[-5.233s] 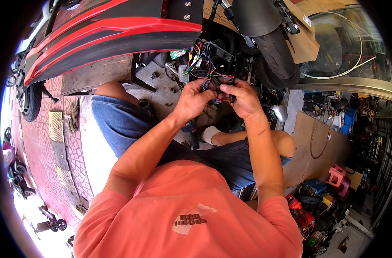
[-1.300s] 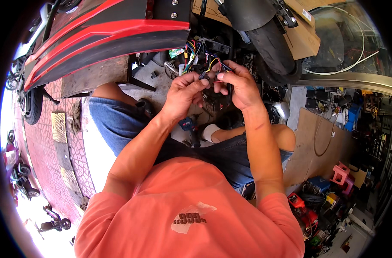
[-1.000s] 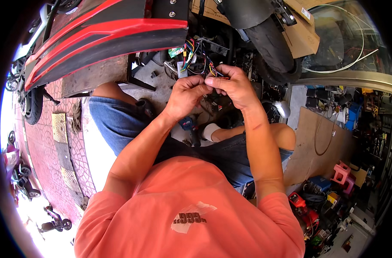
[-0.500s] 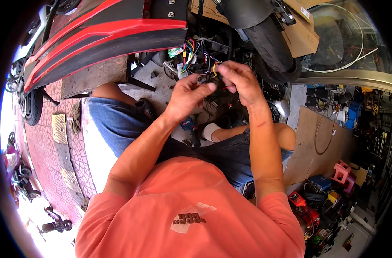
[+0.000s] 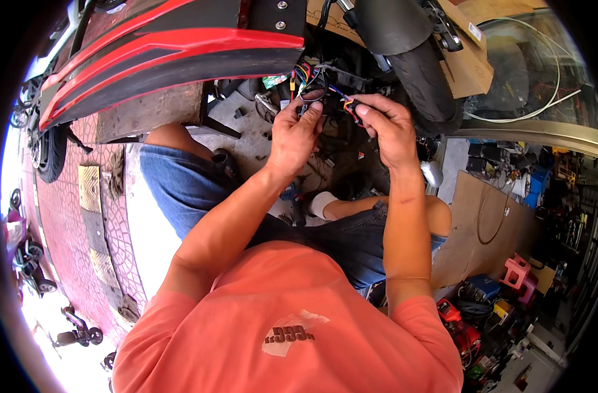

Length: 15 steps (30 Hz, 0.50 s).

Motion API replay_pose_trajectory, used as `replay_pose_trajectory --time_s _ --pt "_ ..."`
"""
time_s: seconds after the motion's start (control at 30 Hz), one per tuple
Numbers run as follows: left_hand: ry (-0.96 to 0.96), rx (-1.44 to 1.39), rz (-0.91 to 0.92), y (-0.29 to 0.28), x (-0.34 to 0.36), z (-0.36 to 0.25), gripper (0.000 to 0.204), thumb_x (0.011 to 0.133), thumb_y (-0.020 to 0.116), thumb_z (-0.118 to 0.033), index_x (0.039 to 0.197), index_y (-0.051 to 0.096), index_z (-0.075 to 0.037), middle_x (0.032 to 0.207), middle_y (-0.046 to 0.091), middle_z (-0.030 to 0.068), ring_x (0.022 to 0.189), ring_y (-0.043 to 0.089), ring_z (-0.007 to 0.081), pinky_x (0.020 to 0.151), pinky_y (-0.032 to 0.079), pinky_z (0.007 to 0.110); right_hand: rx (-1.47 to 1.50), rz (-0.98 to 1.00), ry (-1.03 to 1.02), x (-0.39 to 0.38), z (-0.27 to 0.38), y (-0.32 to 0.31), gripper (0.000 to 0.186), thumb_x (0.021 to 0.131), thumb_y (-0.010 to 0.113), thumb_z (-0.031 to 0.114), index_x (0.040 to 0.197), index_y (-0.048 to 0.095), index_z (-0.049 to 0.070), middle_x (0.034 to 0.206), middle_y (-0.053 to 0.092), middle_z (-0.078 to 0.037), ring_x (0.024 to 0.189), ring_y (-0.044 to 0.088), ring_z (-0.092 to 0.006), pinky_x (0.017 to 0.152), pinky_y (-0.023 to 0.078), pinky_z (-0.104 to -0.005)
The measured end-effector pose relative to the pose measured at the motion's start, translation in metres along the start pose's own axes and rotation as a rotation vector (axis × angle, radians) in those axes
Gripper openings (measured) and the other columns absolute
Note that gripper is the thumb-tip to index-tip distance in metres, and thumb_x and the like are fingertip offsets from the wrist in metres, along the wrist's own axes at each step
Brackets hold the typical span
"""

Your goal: The person connects multiple electrical wires and plastic connectors on an electric scooter, then tucks the wiring and a metal controller box into the scooter's frame.

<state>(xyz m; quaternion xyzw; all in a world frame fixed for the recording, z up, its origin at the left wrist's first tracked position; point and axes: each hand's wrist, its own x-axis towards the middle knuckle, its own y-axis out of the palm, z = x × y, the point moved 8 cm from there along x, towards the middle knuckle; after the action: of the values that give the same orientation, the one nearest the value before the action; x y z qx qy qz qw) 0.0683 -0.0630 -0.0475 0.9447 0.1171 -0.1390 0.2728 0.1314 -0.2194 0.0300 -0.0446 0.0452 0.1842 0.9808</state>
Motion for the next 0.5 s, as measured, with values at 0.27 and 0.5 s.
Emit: replay_pose_trajectory --time_s 0.27,0.5 --pt "0.054 -0.044 0.002 0.008 -0.010 -0.009 0.029 0.101 0.069 -0.010 0.129 0.064 -0.001 0.087 0.065 -0.0017 0.066 0.054 0.0032 0.057 0.044 0.020 0.071 0.220 0.046 -0.012 0.015 0.015 0.021 0.095 0.067 0.012 0.108 0.076 -0.001 0.079 0.065 0.002 0.070 0.053 -0.0040 0.062 0.041 -0.0220" --pt "0.306 0.189 -0.092 0.010 -0.001 -0.033 0.007 0.097 0.070 -0.002 0.103 0.070 0.002 0.088 0.068 -0.0013 0.084 0.060 0.0075 0.074 0.051 0.026 0.061 0.171 -0.017 -0.010 0.017 0.010 0.022 0.096 0.067 0.012 0.111 0.075 -0.002 0.084 0.071 -0.001 0.074 0.061 -0.0055 0.062 0.043 -0.0218"
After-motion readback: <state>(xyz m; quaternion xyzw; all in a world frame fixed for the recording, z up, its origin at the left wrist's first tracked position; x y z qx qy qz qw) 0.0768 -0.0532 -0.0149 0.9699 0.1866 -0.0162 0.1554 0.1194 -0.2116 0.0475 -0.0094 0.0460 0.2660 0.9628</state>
